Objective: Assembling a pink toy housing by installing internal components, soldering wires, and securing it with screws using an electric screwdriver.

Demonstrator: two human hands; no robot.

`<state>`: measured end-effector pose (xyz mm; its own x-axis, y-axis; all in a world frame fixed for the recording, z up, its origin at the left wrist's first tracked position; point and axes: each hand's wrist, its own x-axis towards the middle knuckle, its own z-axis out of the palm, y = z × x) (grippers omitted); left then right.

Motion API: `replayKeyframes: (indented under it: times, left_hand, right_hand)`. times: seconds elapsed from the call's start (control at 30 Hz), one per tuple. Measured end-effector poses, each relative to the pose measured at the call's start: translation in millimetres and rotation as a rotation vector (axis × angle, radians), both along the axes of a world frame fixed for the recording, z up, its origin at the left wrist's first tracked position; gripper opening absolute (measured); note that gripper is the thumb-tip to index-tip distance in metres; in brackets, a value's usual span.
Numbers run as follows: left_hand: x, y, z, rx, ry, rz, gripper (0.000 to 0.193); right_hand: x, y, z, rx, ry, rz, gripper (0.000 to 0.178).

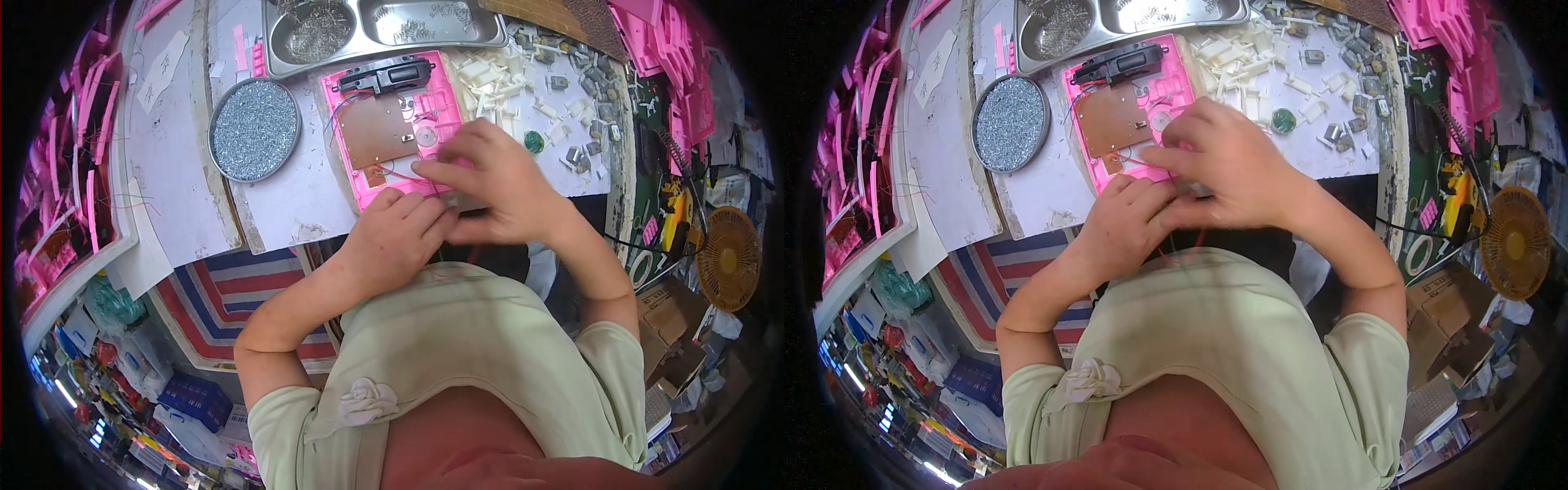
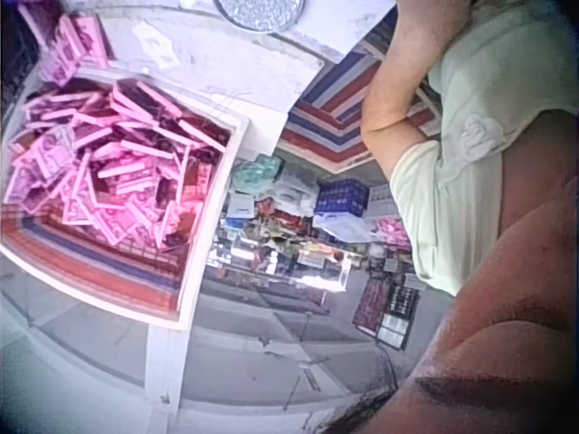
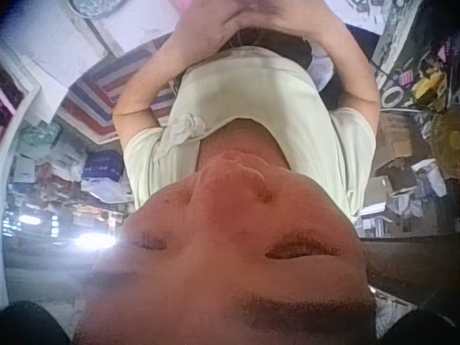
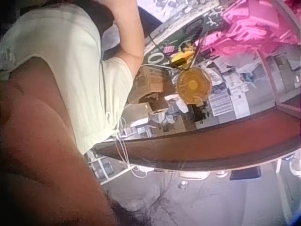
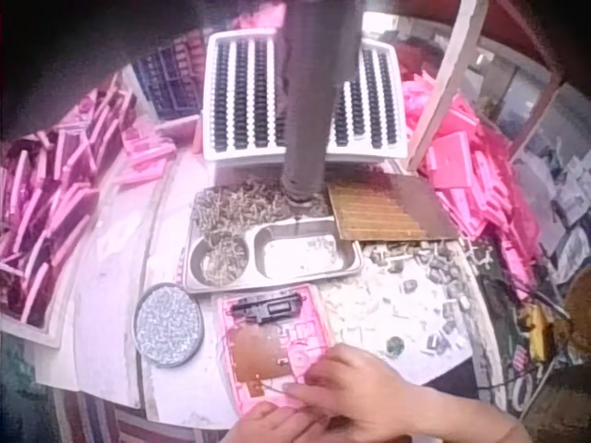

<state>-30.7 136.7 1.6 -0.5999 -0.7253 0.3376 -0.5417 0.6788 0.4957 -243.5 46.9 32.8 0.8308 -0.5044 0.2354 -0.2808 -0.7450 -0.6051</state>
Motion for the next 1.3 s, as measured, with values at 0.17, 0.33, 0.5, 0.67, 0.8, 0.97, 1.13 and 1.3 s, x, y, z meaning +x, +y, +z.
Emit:
replayKeyframes:
  times: [0.17,0.33,0.5,0.67,0.8,0.97,1.13,1.3]
  left_hand:
    - [42.2,12.7,-7.5,-0.035,0.174,0.343,0.014]
    - [60.1,39.9,-16.0,0.212,0.076,0.574,0.007]
    - [34.7,62.9,-30.7,0.334,-0.036,0.344,0.01]
    - [46.6,55.9,-18.5,0.351,-0.132,0.253,0.016]
    - [53.2,52.6,-0.6,0.403,-0.223,0.207,0.018]
    - [75.8,38.6,13.6,0.625,-0.134,0.085,0.019]
    - [66.5,18.3,0.2,0.398,0.27,0.397,0.026]
    - [66.8,1.5,-20.2,0.185,0.22,0.246,0.02]
  right_hand:
    - [8.1,12.3,-30.9,-0.176,0.129,-0.091,0.059]
    - [47.5,33.9,-28.9,-0.2,-0.015,-0.121,0.041]
    - [63.9,44.5,-41.7,-0.155,-0.027,-0.153,0.028]
    - [71.8,47.5,-40.2,-0.214,0.062,-0.188,0.027]
    - [79.4,48.9,-40.0,-0.233,0.043,-0.22,0.026]
    - [75.8,48.3,-51.5,-0.266,0.055,-0.207,0.032]
    - [80.1,47.7,-44.1,-0.312,0.14,-0.169,0.026]
    - [17.5,-20.9,-1.3,0.068,-0.024,-0.015,0.029]
